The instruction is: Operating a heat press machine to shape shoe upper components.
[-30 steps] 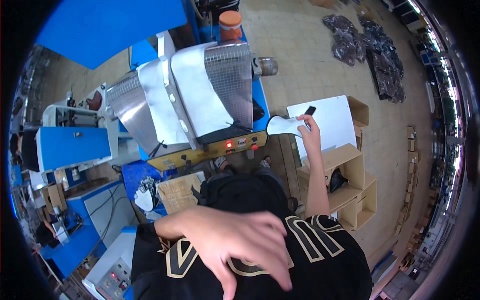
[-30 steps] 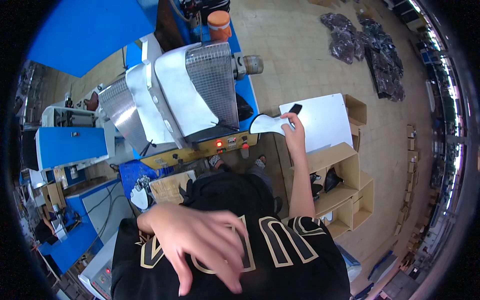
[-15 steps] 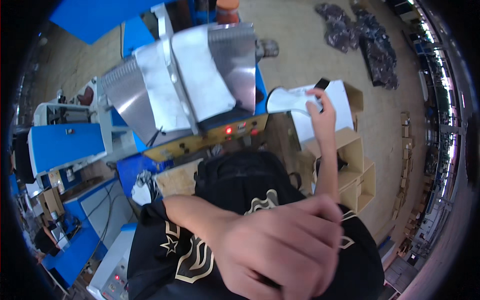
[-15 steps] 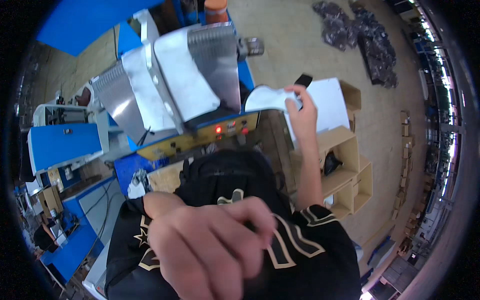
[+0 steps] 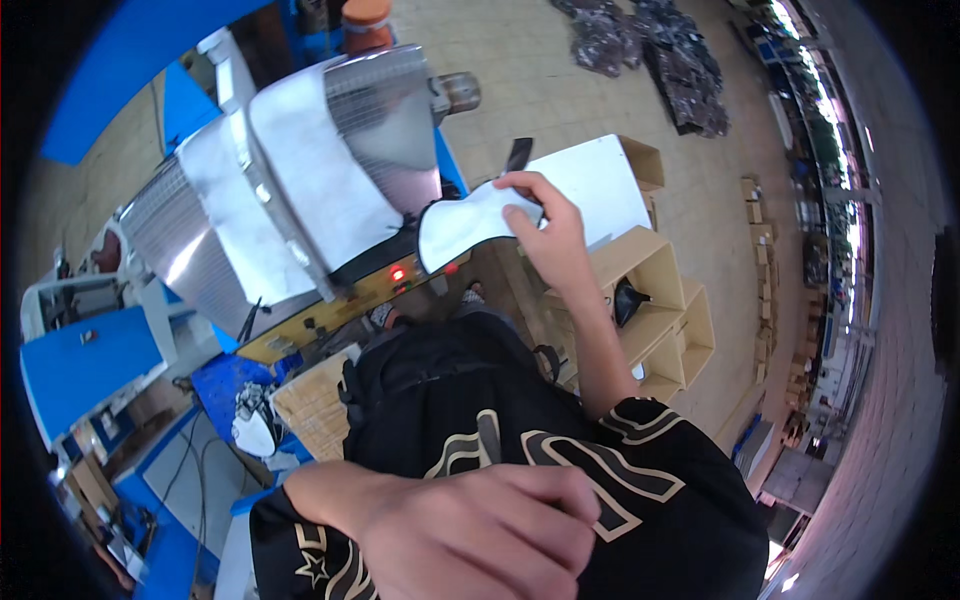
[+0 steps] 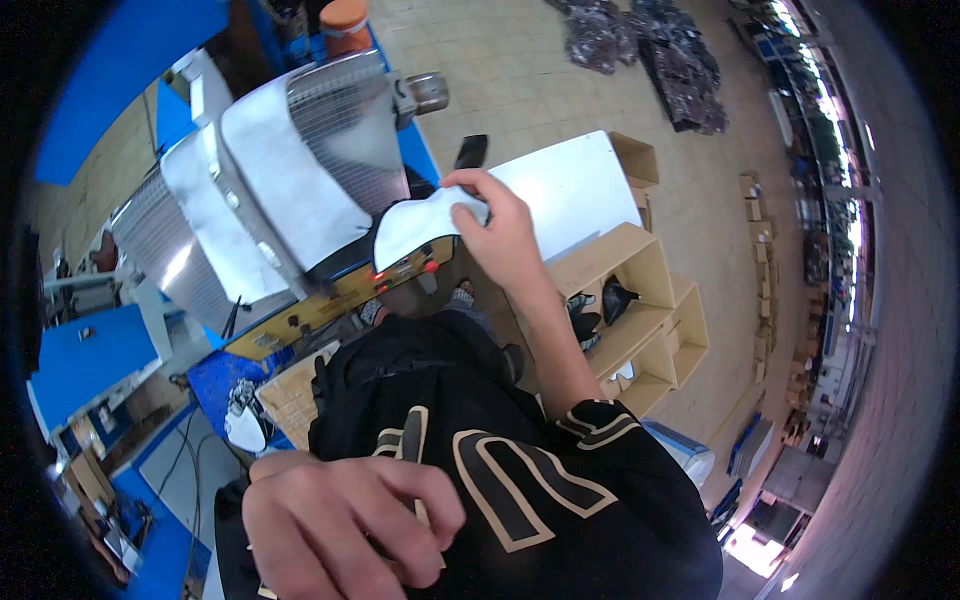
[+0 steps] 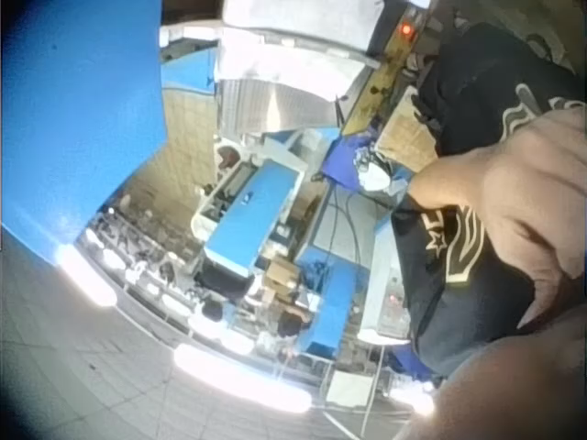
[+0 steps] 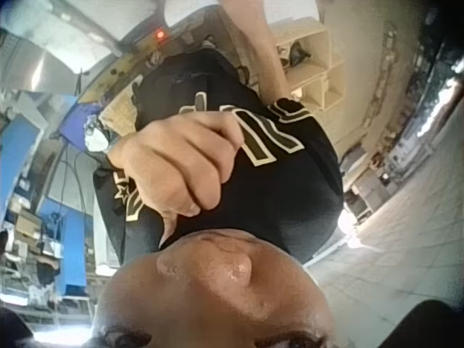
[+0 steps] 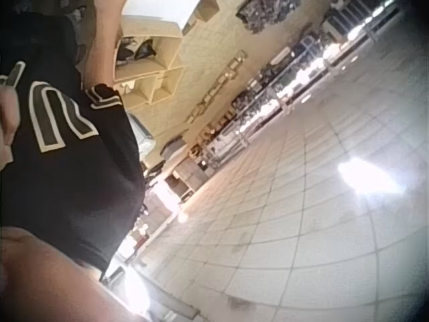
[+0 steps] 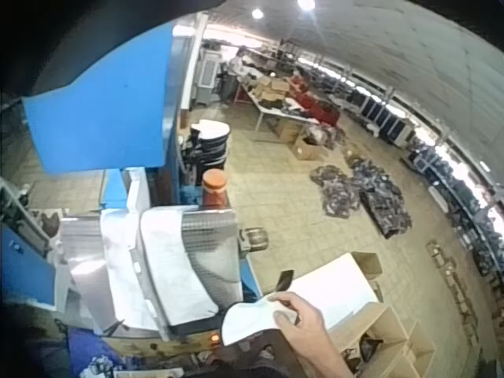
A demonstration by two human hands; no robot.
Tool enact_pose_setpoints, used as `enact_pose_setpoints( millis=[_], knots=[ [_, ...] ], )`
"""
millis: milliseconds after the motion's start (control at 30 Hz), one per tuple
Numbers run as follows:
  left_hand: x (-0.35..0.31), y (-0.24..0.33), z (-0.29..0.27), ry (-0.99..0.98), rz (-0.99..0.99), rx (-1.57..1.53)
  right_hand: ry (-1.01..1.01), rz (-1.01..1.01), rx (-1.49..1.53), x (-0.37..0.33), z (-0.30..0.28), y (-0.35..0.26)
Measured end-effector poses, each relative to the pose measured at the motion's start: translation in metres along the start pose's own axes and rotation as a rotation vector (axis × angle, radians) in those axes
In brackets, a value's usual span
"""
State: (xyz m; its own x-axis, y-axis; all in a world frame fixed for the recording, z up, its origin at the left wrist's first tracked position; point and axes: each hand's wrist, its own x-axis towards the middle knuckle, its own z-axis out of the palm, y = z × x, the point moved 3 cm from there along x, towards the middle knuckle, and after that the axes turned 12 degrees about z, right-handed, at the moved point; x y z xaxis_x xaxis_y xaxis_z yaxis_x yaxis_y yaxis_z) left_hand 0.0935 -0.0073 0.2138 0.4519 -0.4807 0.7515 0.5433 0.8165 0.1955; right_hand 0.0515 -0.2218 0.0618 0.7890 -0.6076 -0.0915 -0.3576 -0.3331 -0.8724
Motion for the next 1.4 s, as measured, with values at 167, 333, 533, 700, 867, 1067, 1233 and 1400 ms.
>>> enact_pose_setpoints(
  millis=[167, 333, 533, 700, 867, 1067, 1233, 1400],
  knots=[
    [-0.006, 0.013, -0.003, 0.033, -0.002, 0.035, -0.027, 0.038, 0.143, 0.001, 0.004, -0.014],
    [-0.003, 0.012, -0.008, -0.081, -0.017, 0.042, 0.019, -0.008, 0.167, -0.004, -0.003, -0.031],
    [-0.011, 0.012, 0.006, 0.069, 0.185, 0.212, 0.003, -0.084, 0.204, -0.006, 0.004, -0.038],
    [0.002, 0.024, 0.001, -0.278, 0.054, 0.385, -0.086, -0.022, 0.22, -0.014, 0.008, -0.05],
    [-0.028, 0.051, -0.016, -0.32, -0.053, 0.998, -0.175, -0.204, 0.32, -0.019, 0.025, -0.07],
    [-0.082, 0.07, -0.083, 0.769, -0.193, 1.668, -0.447, -0.114, 0.845, -0.03, 0.04, -0.069],
    [-0.109, 0.072, -0.096, 1.161, -0.245, 1.062, -0.481, 0.024, 0.924, -0.03, 0.072, -0.057],
    [-0.098, 0.067, -0.092, 1.06, -0.202, 1.026, -0.495, 0.033, 0.83, -0.023, 0.072, -0.058]
  ],
)
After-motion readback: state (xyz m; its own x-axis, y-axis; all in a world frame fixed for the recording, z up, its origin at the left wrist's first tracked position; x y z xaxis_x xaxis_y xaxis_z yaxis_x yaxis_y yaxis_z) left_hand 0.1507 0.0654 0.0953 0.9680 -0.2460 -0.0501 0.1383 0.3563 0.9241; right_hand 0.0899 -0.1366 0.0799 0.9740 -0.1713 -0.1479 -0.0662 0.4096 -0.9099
